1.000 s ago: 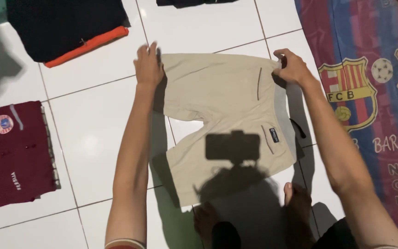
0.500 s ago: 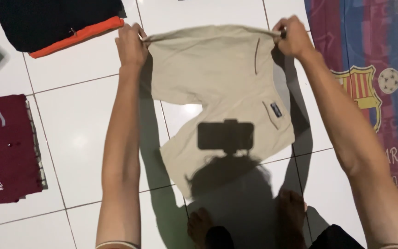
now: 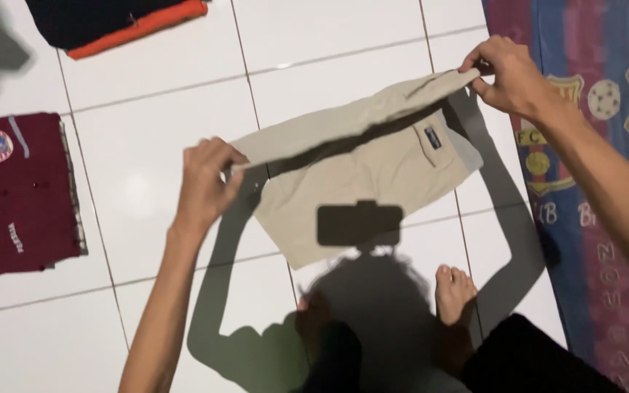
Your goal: Folding various items of clothing including shirts and shorts on the floor.
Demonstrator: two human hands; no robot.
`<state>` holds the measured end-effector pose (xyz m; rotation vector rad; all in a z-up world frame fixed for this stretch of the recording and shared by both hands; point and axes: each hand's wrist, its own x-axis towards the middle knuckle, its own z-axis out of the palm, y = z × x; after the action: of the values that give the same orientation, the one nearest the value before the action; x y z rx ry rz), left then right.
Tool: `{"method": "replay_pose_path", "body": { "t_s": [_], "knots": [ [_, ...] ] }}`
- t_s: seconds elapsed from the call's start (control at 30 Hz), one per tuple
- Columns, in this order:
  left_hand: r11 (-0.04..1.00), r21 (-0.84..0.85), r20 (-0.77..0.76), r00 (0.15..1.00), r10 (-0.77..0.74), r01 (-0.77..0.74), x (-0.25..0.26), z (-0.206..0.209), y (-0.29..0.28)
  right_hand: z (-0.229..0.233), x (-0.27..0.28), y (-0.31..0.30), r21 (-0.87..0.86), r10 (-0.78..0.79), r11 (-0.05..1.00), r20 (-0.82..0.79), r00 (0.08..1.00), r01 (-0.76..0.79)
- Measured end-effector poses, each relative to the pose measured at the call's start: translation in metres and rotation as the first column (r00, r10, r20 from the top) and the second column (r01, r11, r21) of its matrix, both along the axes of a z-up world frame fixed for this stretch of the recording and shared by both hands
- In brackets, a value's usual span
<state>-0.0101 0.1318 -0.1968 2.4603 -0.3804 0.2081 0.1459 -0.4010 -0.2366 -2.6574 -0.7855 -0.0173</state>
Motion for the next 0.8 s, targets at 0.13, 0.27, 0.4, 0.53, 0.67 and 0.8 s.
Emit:
{"method": "replay_pose_path", "body": {
  "t_s": [0.13, 0.27, 0.4, 0.53, 0.67, 0.8],
  "knots": [
    [0.990, 0.073, -0.042, 0.992, -0.119, 0.122, -0.062, -0.016, -0.020, 0.001, -0.050, -0.010, -0.183, 0.045, 0.982, 0.008, 0.999, -0.043],
    [0.981, 0.121, -0.050, 0.988, -0.144, 0.150, -0.103, -0.037, -0.042, -0.010, -0.089, -0.021, -0.205, 0.035, 0.978, 0.017, 0.999, -0.031],
    [0.963, 0.156, -0.118, 0.973, -0.200, 0.217, -0.136, -0.068, -0.061, -0.020, -0.116, -0.024, -0.316, 0.090, 0.946, 0.037, 0.995, -0.074],
    [0.938, 0.148, -0.154, 0.944, -0.292, 0.314, -0.150, -0.054, -0.078, -0.059, -0.125, -0.038, -0.374, 0.127, 0.924, 0.098, 0.987, -0.082],
    [0.931, 0.206, -0.245, 0.937, -0.248, 0.300, -0.159, -0.076, -0.086, -0.067, -0.137, -0.037, -0.478, 0.132, 0.875, 0.071, 0.989, -0.082],
    [0.917, 0.264, -0.294, 0.930, -0.218, 0.299, -0.163, -0.116, -0.081, -0.075, -0.147, -0.029, -0.477, 0.117, 0.874, 0.026, 0.993, -0.091]
  ]
}}
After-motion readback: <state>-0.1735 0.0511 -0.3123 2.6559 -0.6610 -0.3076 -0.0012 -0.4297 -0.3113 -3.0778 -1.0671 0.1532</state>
